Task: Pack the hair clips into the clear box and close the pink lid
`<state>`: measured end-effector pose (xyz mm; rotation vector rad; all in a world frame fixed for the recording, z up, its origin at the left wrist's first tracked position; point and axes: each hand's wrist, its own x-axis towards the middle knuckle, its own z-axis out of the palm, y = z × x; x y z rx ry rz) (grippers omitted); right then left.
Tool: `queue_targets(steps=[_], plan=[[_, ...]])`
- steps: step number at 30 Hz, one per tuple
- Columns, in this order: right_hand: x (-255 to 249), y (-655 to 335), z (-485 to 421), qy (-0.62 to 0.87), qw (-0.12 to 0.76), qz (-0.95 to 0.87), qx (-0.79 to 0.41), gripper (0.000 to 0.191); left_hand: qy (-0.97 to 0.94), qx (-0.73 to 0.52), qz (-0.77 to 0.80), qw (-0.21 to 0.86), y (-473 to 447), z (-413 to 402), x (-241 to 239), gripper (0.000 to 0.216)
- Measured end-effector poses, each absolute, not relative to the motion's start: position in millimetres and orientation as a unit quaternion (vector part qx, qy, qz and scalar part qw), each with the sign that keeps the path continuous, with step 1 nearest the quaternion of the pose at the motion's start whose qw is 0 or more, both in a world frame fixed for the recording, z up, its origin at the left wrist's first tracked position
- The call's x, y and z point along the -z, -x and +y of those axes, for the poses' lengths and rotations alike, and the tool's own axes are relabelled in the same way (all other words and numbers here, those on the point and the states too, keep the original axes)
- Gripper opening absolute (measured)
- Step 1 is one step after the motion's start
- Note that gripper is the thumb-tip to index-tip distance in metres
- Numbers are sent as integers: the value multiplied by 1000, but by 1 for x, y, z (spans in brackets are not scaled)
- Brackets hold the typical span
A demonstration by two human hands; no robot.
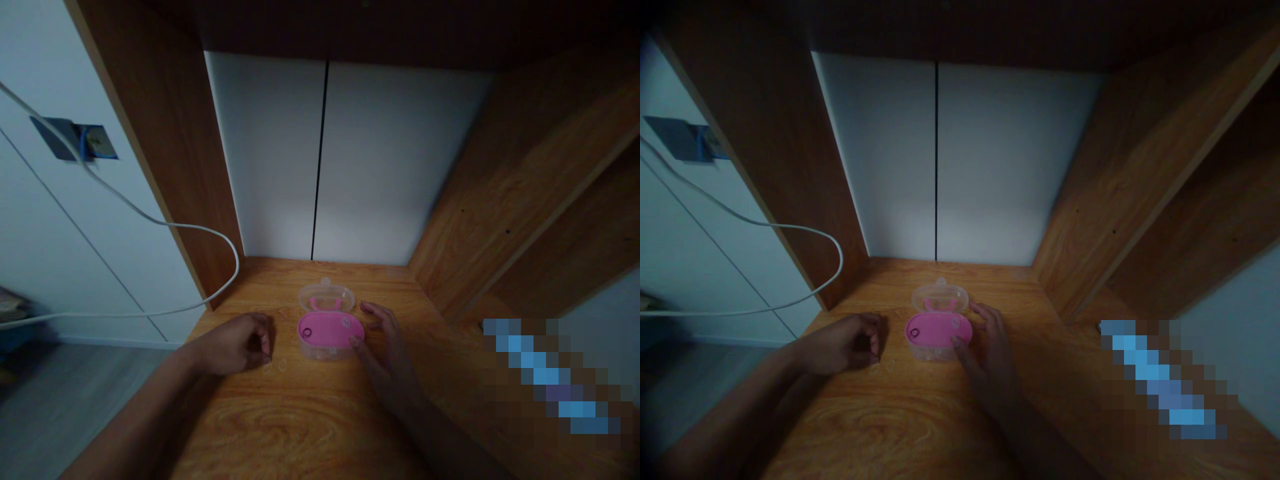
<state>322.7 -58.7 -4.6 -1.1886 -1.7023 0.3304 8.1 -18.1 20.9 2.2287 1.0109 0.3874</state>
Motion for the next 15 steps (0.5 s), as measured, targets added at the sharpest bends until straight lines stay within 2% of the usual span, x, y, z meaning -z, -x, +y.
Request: queue_targets(steps=[4,10,15], plan=[[6,-322,-58,488,500,-704,-129,45,-852,-135,397,314,-9,-18,-23,9],[5,-322,-58,486,501,-706,-120,43,-860,-134,377,315,-11,-22,-25,2],[2,-323,-59,477,506,-713,-94,39,-809,-143,431,372,-14,-24,-27,8]])
